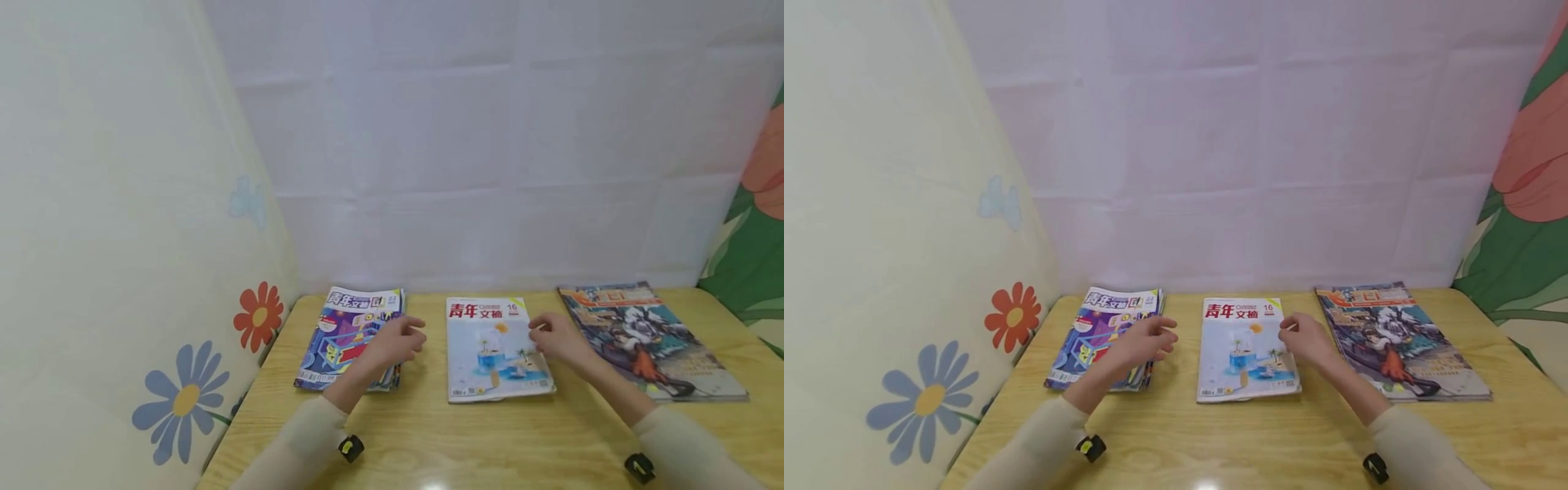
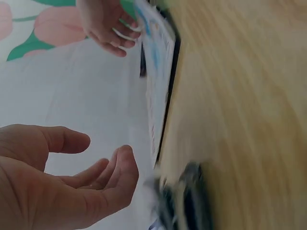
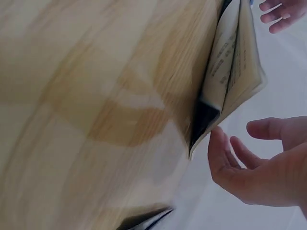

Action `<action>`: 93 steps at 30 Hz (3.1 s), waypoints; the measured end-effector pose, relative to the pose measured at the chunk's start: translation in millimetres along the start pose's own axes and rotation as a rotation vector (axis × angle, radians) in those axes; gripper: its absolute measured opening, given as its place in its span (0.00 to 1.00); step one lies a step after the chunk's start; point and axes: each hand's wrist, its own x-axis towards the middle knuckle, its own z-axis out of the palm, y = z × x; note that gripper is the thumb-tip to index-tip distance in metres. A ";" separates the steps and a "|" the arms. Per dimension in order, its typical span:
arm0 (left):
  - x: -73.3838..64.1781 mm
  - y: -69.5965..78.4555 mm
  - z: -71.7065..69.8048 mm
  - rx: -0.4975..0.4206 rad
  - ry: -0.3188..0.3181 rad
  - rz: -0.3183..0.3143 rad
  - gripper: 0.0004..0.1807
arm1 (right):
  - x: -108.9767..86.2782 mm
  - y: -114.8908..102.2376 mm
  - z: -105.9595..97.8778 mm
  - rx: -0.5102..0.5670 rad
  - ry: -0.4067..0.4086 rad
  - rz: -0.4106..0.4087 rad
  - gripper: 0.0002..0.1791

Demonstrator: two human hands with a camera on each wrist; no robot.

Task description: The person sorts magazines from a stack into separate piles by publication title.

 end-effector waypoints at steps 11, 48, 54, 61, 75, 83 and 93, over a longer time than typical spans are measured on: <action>1.0 3.9 44.2 -0.014 -0.024 -0.169 0.27 | -5.5 13.9 -11.7 -0.075 -0.027 0.102 0.30; 8.2 -2.4 66.5 -0.714 -0.042 -0.318 0.21 | -15.3 29.8 -17.8 0.503 -0.286 0.052 0.39; 6.8 -3.2 68.3 -0.699 -0.033 -0.276 0.29 | -18.3 34.1 -21.2 0.430 -0.356 0.063 0.40; 5.0 -5.6 64.4 -0.668 -0.043 -0.246 0.29 | -19.8 36.8 -28.4 0.525 -0.519 0.046 0.47; 2.0 -4.8 53.6 -0.499 -0.053 -0.162 0.26 | -18.7 32.2 -25.8 0.523 -0.401 0.030 0.49; 1.1 0.8 36.5 -0.452 -0.037 -0.145 0.25 | -18.8 16.8 -17.0 0.581 -0.316 0.041 0.51; -3.7 2.7 7.4 -0.447 -0.009 -0.098 0.25 | -14.1 1.1 1.1 0.620 -0.306 -0.049 0.48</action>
